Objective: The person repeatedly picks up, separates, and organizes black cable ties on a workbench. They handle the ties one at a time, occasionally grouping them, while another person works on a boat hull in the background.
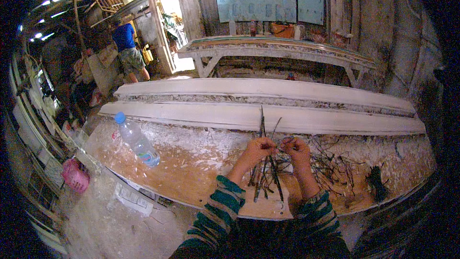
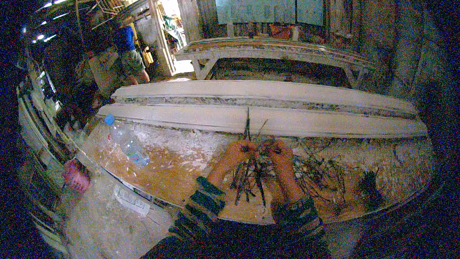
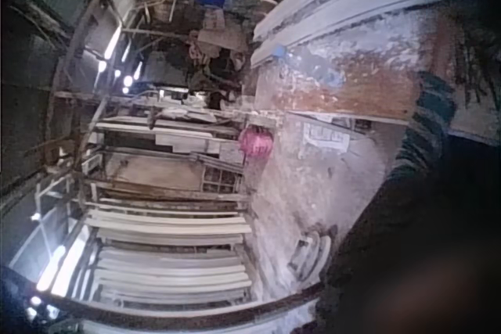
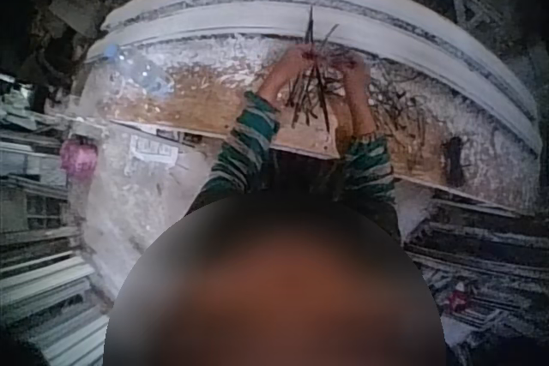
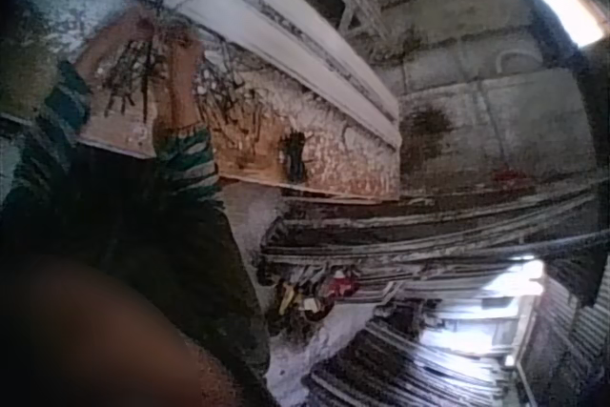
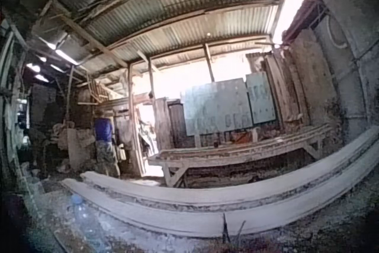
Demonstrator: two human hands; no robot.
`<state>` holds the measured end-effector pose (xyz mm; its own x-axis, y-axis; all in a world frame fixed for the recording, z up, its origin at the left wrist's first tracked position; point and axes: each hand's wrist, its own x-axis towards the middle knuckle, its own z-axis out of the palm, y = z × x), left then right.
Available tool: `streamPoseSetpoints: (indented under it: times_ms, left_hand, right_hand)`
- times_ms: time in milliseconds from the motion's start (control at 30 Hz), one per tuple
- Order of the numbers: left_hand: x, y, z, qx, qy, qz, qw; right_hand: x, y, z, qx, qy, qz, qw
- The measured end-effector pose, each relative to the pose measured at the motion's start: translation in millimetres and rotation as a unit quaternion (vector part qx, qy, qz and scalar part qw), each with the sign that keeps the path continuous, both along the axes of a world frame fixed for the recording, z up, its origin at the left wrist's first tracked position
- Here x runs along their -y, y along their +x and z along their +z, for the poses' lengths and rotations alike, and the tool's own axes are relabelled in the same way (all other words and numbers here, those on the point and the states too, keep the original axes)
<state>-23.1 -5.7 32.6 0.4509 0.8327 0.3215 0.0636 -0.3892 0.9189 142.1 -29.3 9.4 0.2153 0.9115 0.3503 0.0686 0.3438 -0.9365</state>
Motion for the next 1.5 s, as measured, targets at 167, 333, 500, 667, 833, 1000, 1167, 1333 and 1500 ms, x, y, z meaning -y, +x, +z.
streamPoseSetpoints:
  times_ms: [167, 333, 500, 667, 833, 1000, 1167, 1333, 1500]
  left_hand:
    - [26.9, 1.2, 14.9, -0.117, -0.159, -0.216, 0.956]
    - [18.6, 7.4, 6.4, 0.025, -0.132, -0.208, 0.969]
    - [-3.9, 0.8, -10.5, 0.005, -0.043, 0.050, 0.998]
    - [-12.6, -4.5, -15.4, 0.120, -0.006, 0.232, 0.965]
    - [-19.9, -14.8, -16.8, 0.188, -0.016, 0.298, 0.936]
    - [-19.5, -17.6, -18.6, 0.195, -0.043, 0.287, 0.937]
    - [-23.8, -16.3, -23.8, 0.193, -0.049, 0.250, 0.948]
    - [-23.6, -15.1, -25.9, 0.120, -0.016, 0.219, 0.968]
    - [-16.5, -7.9, -22.4, 0.046, -0.044, 0.137, 0.989]
  right_hand:
    - [0.1, 10.5, 3.6, -0.053, 0.033, -0.055, 0.997]
    - [11.8, -1.9, 19.0, -0.132, 0.033, -0.035, 0.990]
    - [2.8, 0.3, 16.5, -0.128, 0.020, -0.047, 0.990]
    - [5.3, 6.4, 9.6, 0.021, -0.010, -0.011, 1.000]
    - [18.9, -13.4, 16.2, 0.023, 0.046, 0.145, 0.988]
    - [32.1, -26.5, 27.2, 0.059, 0.036, 0.281, 0.957]
    - [31.3, -27.4, 28.9, 0.016, 0.057, 0.296, 0.953]
    - [29.4, -16.0, 33.6, 0.136, 0.004, 0.219, 0.966]
    - [24.8, -15.4, 27.9, 0.060, -0.024, 0.111, 0.992]
